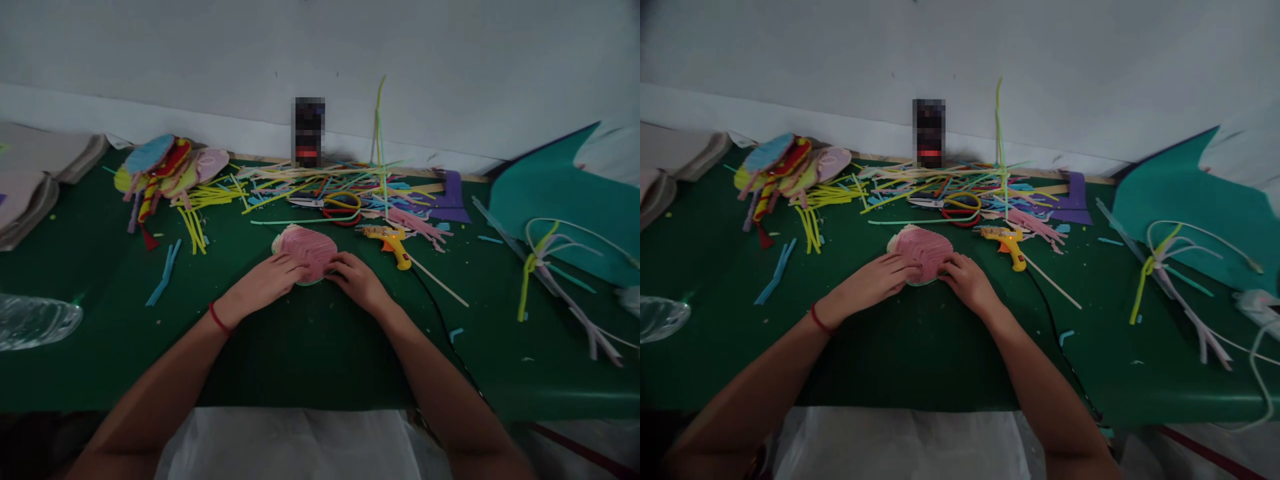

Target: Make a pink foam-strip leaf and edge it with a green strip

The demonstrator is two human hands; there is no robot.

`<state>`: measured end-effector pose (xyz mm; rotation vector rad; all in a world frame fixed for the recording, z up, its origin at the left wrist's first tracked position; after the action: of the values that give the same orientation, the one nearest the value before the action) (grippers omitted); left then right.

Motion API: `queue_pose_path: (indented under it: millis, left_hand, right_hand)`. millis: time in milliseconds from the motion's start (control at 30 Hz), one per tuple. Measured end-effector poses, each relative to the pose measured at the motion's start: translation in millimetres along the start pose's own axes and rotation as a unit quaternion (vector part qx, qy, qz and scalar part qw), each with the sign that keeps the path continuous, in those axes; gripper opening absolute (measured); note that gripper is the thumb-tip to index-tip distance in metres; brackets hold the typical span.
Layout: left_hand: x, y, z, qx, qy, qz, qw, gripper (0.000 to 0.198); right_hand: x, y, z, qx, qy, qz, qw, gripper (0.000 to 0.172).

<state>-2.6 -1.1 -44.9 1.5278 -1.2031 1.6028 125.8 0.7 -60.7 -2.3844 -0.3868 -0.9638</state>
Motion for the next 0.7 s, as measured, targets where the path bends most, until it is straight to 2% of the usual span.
queue_pose_path:
  millis: [200,333,533,700]
  left_hand:
    - [7.9,0.0,-5.4,0.030,0.003,0.065,0.997,0.028]
    - [12.6,-0.8,-5.7,0.045,0.012,0.096,0.994,0.028]
    - [10.5,-2.7,-5.1,0.051,0.031,0.096,0.994,0.027]
    - [0.1,-5.7,-6.1,0.069,0.060,0.060,0.994,0.035]
  right_hand:
    - [4.8,2.4,5.5,-0.015,0.001,-0.003,1.000,0.019]
    - [5.3,-0.4,6.2,-0.024,0.030,0.010,0.999,0.016]
    - [0.2,-7.4,5.3,-0.021,0.084,0.027,0.996,0.015]
    - [2.9,-7.9,4.5,-0.018,0.090,0.048,0.995,0.017]
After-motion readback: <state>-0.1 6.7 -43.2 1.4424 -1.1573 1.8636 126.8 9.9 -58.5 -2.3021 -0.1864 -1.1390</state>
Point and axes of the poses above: each hand's wrist, its own y-axis away from the middle knuckle, its own x-axis out of the back of the hand, z = x × y, the point moved 9 cm from there along -y, towards the middle knuckle, and after that the axes turned 13 degrees about -y, right-handed, at the moved point
